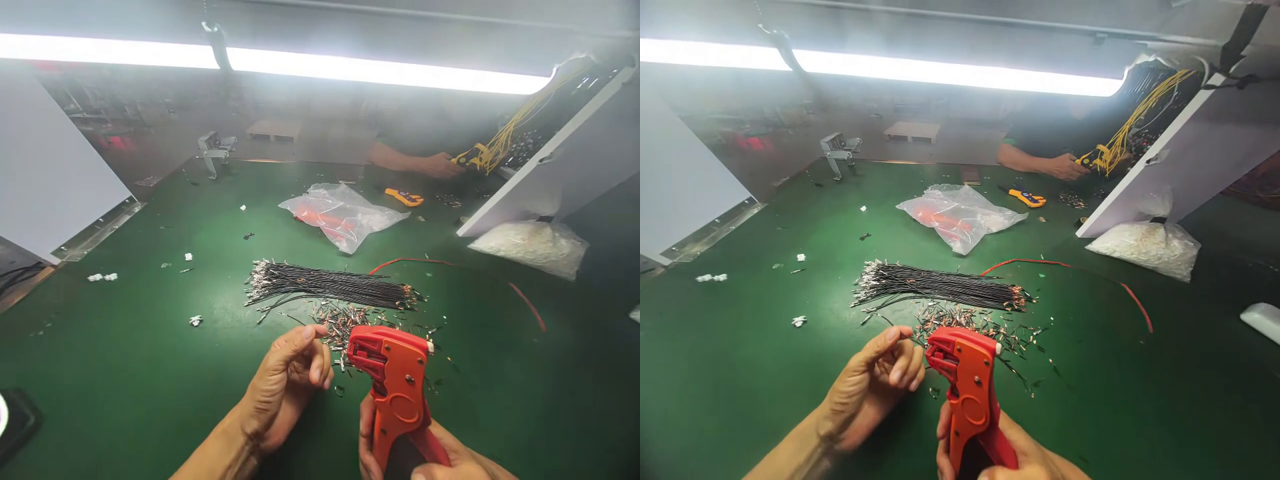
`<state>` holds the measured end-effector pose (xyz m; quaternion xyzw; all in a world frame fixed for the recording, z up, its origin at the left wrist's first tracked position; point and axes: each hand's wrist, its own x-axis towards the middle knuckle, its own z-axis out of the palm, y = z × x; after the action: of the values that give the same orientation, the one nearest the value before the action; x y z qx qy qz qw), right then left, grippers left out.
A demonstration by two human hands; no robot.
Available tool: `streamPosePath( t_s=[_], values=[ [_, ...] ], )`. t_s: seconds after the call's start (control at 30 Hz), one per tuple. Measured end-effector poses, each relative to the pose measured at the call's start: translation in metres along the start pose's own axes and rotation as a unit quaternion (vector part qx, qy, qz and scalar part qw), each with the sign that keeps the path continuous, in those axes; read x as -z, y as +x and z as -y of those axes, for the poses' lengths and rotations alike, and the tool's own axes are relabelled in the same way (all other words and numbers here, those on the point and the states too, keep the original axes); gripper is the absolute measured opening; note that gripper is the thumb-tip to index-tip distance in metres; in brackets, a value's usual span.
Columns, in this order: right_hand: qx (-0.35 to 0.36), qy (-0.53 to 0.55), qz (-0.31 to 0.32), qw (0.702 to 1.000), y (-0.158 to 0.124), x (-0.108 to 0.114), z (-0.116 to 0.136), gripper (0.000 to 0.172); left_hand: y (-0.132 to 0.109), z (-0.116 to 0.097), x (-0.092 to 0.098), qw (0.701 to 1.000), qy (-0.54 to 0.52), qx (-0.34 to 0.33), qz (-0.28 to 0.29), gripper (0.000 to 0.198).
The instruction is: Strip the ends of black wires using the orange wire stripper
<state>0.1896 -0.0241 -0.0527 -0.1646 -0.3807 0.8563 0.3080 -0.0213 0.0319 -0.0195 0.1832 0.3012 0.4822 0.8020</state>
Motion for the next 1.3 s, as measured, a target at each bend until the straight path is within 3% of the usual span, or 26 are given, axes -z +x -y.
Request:
streamPosePath(
  t_s=[0.47,0.8,1.07,1.3],
  values=[
    [-0.031,-0.010,-0.031,0.999,-0.002,0.005,-0.011,0.055,-0.008,0.004,-0.008,0.999,0.041,0.017,-0.017,0.021],
    [-0.058,-0.087,-0.049,0.993,-0.001,-0.013,0.013,0.052,-0.006,-0.002,-0.013,0.995,0.087,0.000,-0.050,0.028],
    [-0.050,-0.083,-0.060,0.994,-0.001,-0.014,0.012,0.050,-0.011,-0.006,-0.021,0.973,0.175,-0.075,-0.133,0.035],
    [-0.044,-0.087,-0.064,0.993,0.000,-0.014,0.012,0.047,-0.012,-0.009,-0.020,0.953,0.221,-0.130,-0.159,0.037]
  ],
)
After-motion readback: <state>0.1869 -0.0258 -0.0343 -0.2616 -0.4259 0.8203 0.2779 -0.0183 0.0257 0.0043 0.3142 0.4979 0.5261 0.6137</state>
